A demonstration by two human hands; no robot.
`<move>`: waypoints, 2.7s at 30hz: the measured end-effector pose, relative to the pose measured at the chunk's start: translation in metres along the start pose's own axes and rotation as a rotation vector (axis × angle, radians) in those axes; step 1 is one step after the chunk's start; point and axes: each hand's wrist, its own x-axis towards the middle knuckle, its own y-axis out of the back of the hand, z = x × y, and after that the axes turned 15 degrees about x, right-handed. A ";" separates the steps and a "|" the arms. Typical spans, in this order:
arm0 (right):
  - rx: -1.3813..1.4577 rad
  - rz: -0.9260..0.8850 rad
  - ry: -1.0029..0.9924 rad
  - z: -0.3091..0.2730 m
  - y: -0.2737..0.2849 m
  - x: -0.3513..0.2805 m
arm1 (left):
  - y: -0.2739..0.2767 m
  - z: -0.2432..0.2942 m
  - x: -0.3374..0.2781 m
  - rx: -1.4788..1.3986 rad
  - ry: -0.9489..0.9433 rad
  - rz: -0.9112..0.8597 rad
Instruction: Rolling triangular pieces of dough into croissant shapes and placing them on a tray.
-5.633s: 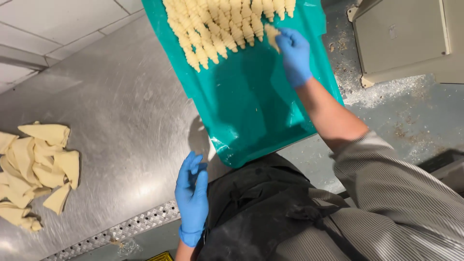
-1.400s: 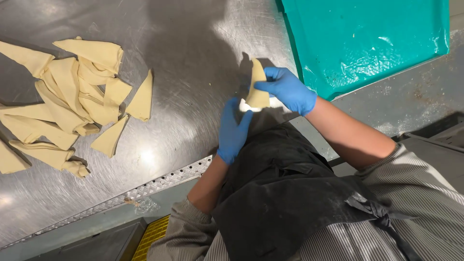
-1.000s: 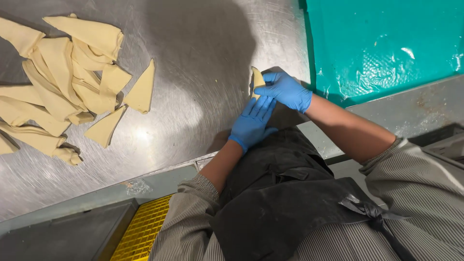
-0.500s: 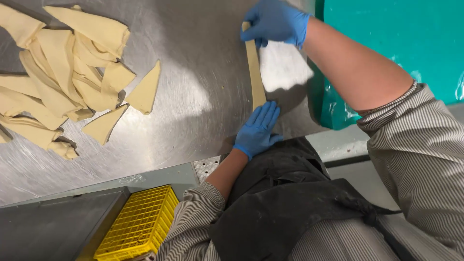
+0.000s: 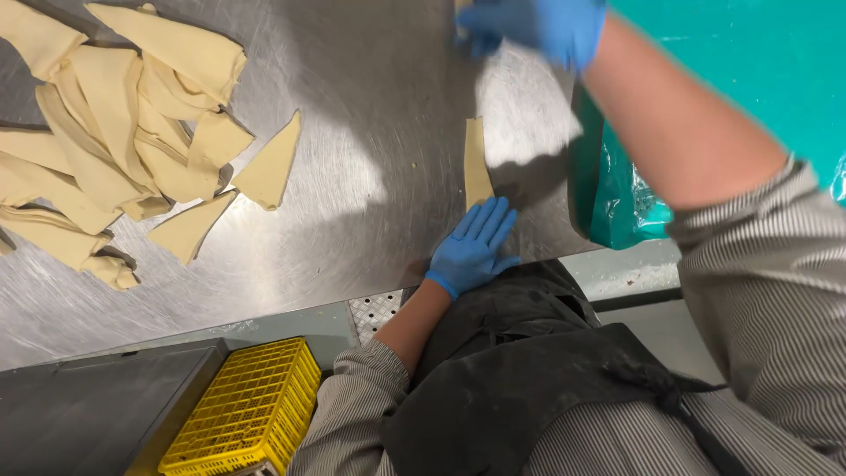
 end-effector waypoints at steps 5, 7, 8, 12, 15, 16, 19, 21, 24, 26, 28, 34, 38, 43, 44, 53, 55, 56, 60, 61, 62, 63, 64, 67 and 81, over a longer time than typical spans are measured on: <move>-0.301 0.028 0.211 0.022 -0.066 -0.077 | 0.001 -0.003 -0.008 -0.071 0.058 0.110; -0.071 0.081 0.177 0.027 -0.082 -0.089 | 0.000 -0.002 -0.009 -0.108 0.100 0.154; -0.073 0.075 0.186 0.022 -0.085 -0.088 | -0.001 -0.003 -0.008 -0.101 0.107 0.159; -0.126 0.223 0.243 0.015 -0.095 -0.093 | -0.007 -0.003 -0.011 -0.119 0.125 0.196; -0.367 0.289 0.364 0.009 -0.104 -0.102 | -0.006 -0.004 -0.016 -0.173 0.192 0.246; -0.412 0.339 0.380 0.005 -0.107 -0.106 | -0.004 -0.005 -0.018 -0.215 0.245 0.276; -0.648 0.383 0.493 0.018 -0.124 -0.111 | 0.004 -0.008 -0.020 -0.335 0.435 0.284; -0.554 0.304 0.367 0.014 -0.125 -0.115 | 0.019 -0.010 -0.015 -0.336 0.496 0.251; -0.191 0.169 0.174 -0.020 -0.138 -0.137 | 0.035 -0.016 -0.007 -0.248 0.583 0.176; 0.068 0.077 0.105 -0.045 -0.147 -0.156 | 0.029 -0.020 -0.008 -0.156 0.635 0.138; 0.290 0.088 0.115 -0.060 -0.152 -0.179 | 0.007 -0.020 -0.015 -0.184 0.502 0.257; 0.397 0.069 0.186 -0.125 -0.183 -0.224 | -0.040 -0.051 -0.041 -1.231 0.895 0.547; 0.405 0.062 0.220 -0.157 -0.187 -0.229 | 0.050 -0.191 -0.142 0.332 0.742 0.600; 0.593 0.128 0.298 -0.167 -0.188 -0.231 | 0.118 -0.328 -0.267 0.391 1.331 0.933; 0.587 0.142 0.296 -0.160 -0.188 -0.232 | 0.108 -0.338 -0.282 0.378 1.323 0.933; 0.479 0.188 0.175 -0.152 -0.190 -0.236 | 0.082 -0.243 -0.248 -0.521 1.306 0.907; 0.653 0.155 0.178 -0.154 -0.191 -0.241 | 0.046 -0.190 -0.208 -1.106 1.061 0.763; 0.654 0.166 0.179 -0.157 -0.193 -0.239 | 0.062 -0.161 -0.182 -1.110 1.053 0.755; 0.820 0.223 0.229 -0.167 -0.216 -0.223 | 0.134 -0.076 -0.105 -2.057 0.517 0.639; 0.593 0.264 0.277 -0.167 -0.224 -0.218 | 0.154 -0.062 -0.091 -2.135 0.390 0.612; 0.592 0.270 0.276 -0.162 -0.238 -0.220 | 0.161 -0.051 -0.088 -2.139 0.388 0.606; 0.215 0.264 0.449 -0.157 -0.251 -0.219 | 0.167 -0.043 -0.084 -2.313 0.347 0.599; -0.168 0.249 0.608 -0.152 -0.265 -0.217 | 0.174 -0.036 -0.080 -2.487 0.300 0.587; -0.077 0.091 0.709 -0.136 -0.278 -0.218 | 0.186 -0.014 -0.085 -2.470 0.577 0.812; -0.140 0.054 0.941 -0.131 -0.272 -0.225 | 0.237 0.004 -0.086 -1.914 0.474 0.474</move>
